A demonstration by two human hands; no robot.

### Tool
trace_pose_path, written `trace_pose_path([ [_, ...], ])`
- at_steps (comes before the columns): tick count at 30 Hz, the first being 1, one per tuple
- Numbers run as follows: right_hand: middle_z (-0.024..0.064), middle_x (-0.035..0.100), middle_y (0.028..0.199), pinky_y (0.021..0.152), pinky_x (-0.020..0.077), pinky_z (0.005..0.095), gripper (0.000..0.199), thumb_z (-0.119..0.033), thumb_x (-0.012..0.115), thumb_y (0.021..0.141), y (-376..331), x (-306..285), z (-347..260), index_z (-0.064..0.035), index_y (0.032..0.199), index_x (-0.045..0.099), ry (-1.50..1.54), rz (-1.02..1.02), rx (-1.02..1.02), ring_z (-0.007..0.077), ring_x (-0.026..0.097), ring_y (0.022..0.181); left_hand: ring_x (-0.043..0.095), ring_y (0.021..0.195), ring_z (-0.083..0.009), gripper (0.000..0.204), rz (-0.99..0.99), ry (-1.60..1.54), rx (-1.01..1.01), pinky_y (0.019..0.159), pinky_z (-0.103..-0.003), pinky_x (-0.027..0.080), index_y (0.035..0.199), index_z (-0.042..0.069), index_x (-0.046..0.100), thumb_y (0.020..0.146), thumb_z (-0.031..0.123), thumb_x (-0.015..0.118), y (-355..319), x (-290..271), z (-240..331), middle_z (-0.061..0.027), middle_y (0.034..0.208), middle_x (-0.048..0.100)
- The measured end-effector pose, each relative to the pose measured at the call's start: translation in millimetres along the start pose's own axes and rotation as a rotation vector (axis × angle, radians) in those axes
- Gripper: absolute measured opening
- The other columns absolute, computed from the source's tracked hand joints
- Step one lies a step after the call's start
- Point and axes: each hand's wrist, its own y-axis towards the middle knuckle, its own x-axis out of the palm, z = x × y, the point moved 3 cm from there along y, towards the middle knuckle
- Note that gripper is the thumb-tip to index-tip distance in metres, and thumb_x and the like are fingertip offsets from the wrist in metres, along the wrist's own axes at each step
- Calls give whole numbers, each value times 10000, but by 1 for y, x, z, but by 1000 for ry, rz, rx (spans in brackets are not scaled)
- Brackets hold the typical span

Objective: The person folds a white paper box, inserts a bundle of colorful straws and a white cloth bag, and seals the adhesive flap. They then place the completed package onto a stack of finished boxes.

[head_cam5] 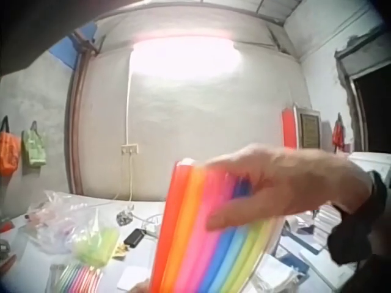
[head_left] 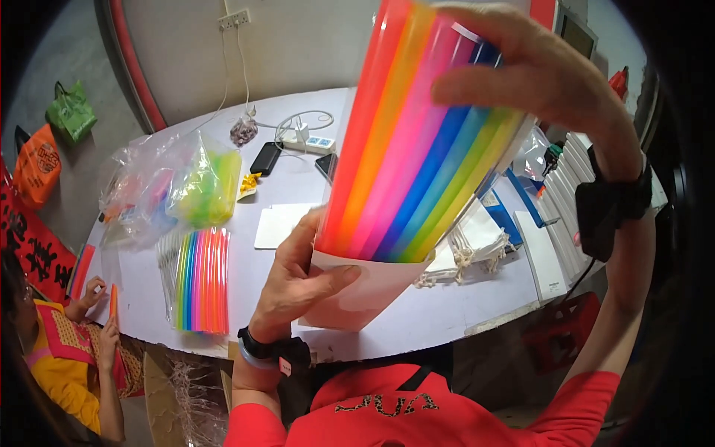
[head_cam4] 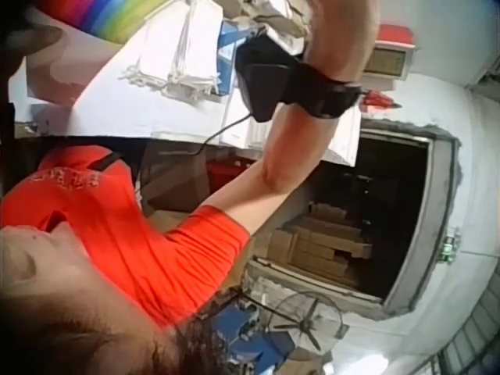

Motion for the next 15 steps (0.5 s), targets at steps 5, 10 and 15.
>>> trace_pose_path([
  [5, 128, 645, 917, 727, 554, 338, 465, -321, 698, 854, 4, 89, 18, -55, 1200, 536, -88, -158, -262, 231, 668, 889, 533, 1149, -150, 636, 62, -57, -60, 980, -306, 437, 1369, 46, 430, 799, -77, 686, -2, -4, 0, -41, 1250, 559],
  [10, 116, 604, 761, 648, 481, 344, 420, -414, 641, 879, 9, 111, 34, -14, 1000, 602, 37, -90, -237, 203, 611, 747, 540, 1144, -152, 631, 171, -52, -107, 966, -319, 450, 1353, 50, 448, 788, -79, 696, -13, -10, 0, -49, 1219, 582],
  [15, 112, 520, 636, 558, 399, 360, 470, -463, 652, 853, 19, 121, 39, 2, 833, 590, 235, -301, -75, 209, 496, 609, 572, 1075, -138, 550, 174, -45, -5, 928, -304, 466, 1309, 39, 483, 809, -15, 709, -16, -9, 4, -60, 1156, 613],
])
